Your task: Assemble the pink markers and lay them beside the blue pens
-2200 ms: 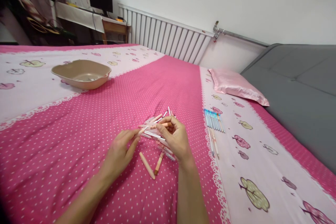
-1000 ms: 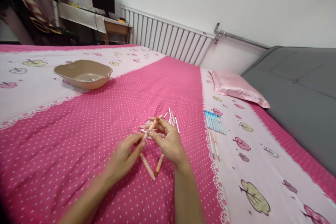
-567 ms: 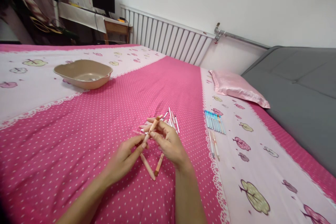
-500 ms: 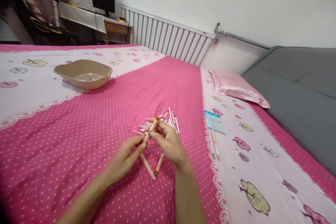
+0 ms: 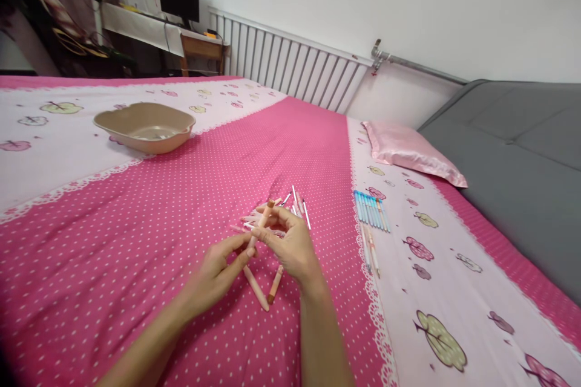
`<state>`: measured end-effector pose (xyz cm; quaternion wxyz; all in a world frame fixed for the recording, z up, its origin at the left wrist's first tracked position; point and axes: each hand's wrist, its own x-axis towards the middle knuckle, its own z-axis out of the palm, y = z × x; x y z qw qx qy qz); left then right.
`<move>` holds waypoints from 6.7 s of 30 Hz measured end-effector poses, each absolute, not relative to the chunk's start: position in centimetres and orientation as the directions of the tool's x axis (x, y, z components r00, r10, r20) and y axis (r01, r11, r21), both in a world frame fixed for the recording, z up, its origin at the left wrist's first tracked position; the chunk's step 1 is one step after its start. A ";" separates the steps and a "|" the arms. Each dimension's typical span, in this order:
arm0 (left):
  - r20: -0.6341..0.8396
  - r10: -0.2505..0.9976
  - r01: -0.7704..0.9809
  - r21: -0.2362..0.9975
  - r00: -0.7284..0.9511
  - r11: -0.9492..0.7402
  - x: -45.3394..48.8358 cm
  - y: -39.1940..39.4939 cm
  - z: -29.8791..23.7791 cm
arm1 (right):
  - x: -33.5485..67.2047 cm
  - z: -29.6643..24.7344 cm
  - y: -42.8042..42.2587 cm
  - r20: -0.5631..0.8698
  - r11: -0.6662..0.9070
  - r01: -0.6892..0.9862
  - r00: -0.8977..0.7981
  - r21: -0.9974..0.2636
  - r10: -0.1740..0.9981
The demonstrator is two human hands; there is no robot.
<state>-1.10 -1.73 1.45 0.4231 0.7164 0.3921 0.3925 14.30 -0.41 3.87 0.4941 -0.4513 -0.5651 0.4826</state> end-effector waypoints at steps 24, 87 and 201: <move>0.210 0.892 0.195 0.931 0.400 -0.307 -1.3 -1.6 1.0 | 14.7 4.2 -0.9 0.072 0.036 -0.174 -0.204 -0.984 0.976; 0.223 0.885 0.195 0.926 0.409 -0.323 -1.2 -1.5 1.0 | 15.0 4.8 -1.2 0.044 0.015 -0.120 -0.243 -0.993 0.969; 0.080 0.997 0.152 0.985 0.011 -0.080 -2.0 -1.2 1.3 | 16.1 0.4 1.3 0.100 -0.015 0.881 0.070 -0.472 0.993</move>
